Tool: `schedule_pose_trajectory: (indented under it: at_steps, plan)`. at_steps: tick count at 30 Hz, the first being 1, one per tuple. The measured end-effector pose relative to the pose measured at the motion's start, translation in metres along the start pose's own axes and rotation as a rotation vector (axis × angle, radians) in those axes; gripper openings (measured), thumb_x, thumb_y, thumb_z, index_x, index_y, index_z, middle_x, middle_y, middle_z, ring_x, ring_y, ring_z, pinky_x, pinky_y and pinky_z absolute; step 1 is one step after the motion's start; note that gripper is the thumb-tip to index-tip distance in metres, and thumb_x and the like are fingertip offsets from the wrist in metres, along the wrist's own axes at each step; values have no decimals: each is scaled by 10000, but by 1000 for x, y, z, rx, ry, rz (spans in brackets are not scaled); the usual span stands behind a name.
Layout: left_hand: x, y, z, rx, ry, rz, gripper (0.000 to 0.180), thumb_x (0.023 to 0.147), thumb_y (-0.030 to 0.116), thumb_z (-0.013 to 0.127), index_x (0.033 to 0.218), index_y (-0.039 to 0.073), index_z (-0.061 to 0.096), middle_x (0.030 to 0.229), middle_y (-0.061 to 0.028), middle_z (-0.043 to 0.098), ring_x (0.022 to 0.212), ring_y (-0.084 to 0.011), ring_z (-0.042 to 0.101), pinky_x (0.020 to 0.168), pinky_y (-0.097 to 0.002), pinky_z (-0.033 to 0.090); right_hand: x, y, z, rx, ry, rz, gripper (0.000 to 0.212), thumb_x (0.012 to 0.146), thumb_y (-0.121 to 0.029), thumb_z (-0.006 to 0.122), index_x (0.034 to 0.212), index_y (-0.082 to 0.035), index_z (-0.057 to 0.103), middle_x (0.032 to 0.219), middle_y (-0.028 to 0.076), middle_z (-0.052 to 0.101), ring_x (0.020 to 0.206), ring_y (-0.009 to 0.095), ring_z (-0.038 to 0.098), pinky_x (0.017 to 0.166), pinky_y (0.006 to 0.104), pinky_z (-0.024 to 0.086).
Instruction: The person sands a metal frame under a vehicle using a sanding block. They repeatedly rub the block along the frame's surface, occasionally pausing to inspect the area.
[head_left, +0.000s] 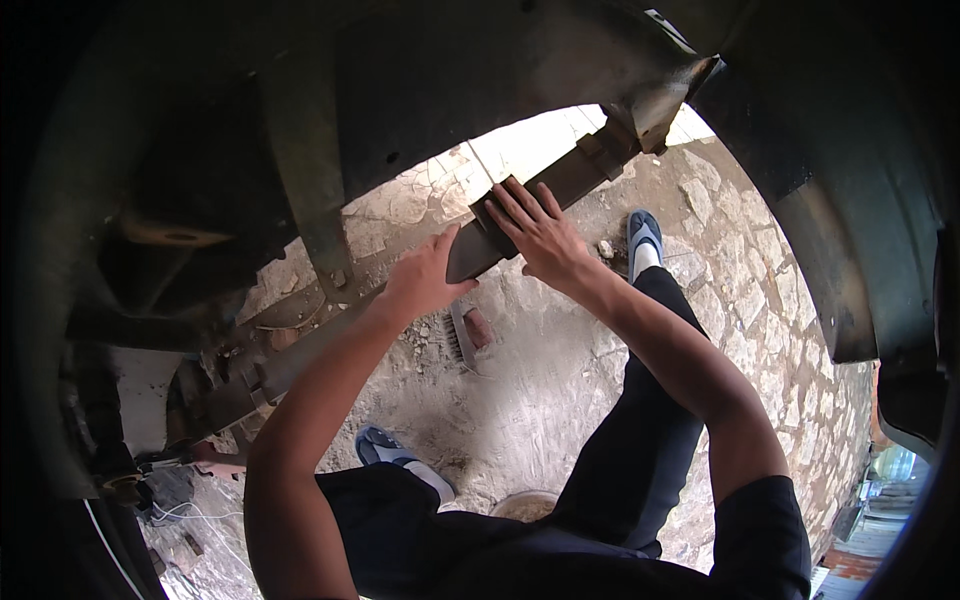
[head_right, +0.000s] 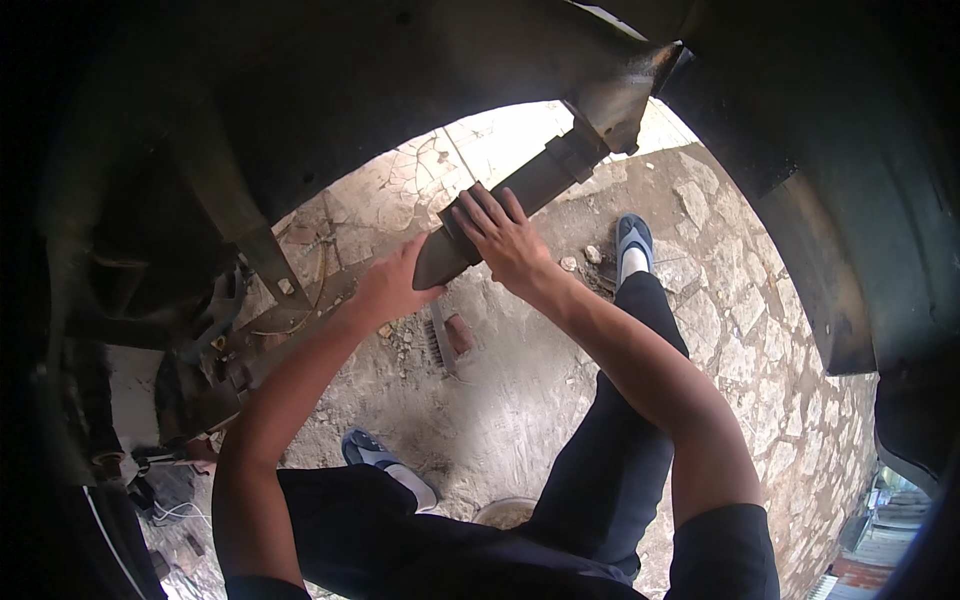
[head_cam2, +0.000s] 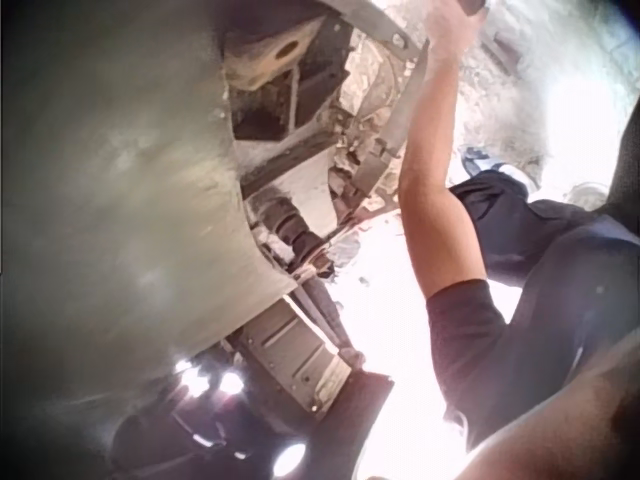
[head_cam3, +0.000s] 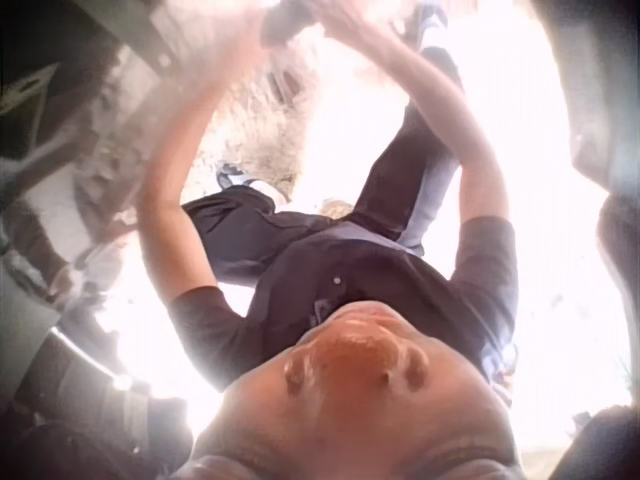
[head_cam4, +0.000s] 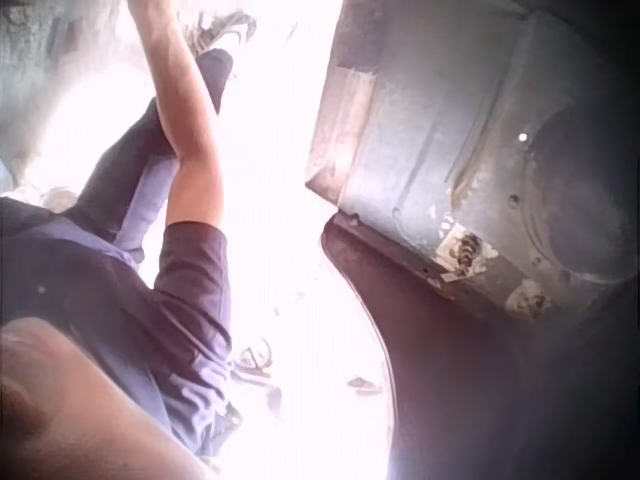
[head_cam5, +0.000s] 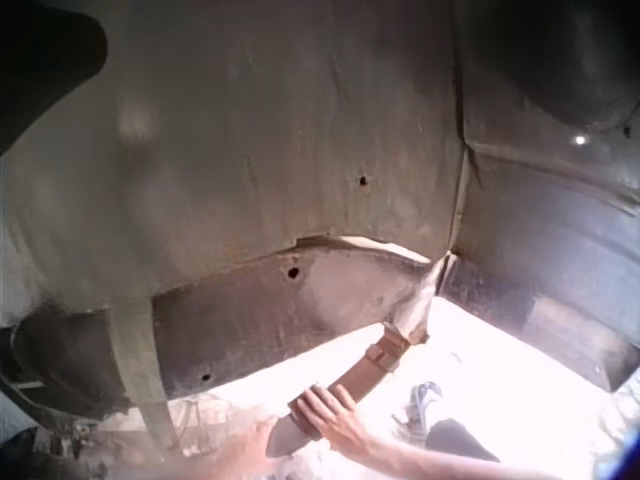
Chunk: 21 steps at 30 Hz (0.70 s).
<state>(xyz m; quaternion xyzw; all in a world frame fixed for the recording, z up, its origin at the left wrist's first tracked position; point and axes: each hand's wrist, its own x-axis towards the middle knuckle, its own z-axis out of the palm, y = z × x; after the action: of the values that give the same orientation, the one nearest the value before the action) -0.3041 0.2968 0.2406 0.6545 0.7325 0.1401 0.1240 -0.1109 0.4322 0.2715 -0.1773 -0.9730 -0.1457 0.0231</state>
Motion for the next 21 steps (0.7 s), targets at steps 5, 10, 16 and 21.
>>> schedule_pose_trajectory:
  at_steps: [5, 10, 16, 21]
  plan:
    - [2, -3, 3, -11, 31, 45, 959, 803, 459, 777, 1509, 45, 278, 1254, -269, 588, 1112, -439, 620, 936, -485, 514, 6, 18, 1, 24, 51, 194, 1264, 602, -304, 933, 1599, -139, 173, 1656, 108, 190, 1535, 290, 168, 1243, 553, 161]
    - [1, -1, 1, 41, -3, 21, 958, 824, 512, 747, 1515, 57, 263, 1234, -230, 579, 1106, -401, 620, 924, -477, 517, -3, 17, -6, 82, -29, 122, 1236, 632, -301, 922, 1599, -153, 165, 1654, 108, 199, 1532, 290, 181, 1229, 557, 185]
    - [1, -3, 0, 12, 0, 5, 964, 804, 467, 778, 1513, 53, 272, 1260, -267, 573, 1109, -433, 620, 927, -480, 521, -5, 7, -20, 137, -126, 167, 1231, 654, -335, 909, 1600, -138, 146, 1649, 110, 209, 1530, 292, 183, 1229, 555, 174]
    - [4, -3, 3, 15, 26, 43, 970, 825, 515, 747, 1524, 56, 255, 1223, -237, 570, 1089, -408, 620, 928, -475, 516, 0, 27, -9, 68, 3, 249, 1251, 643, -345, 912, 1602, -125, 139, 1656, 119, 187, 1534, 296, 170, 1219, 584, 169]
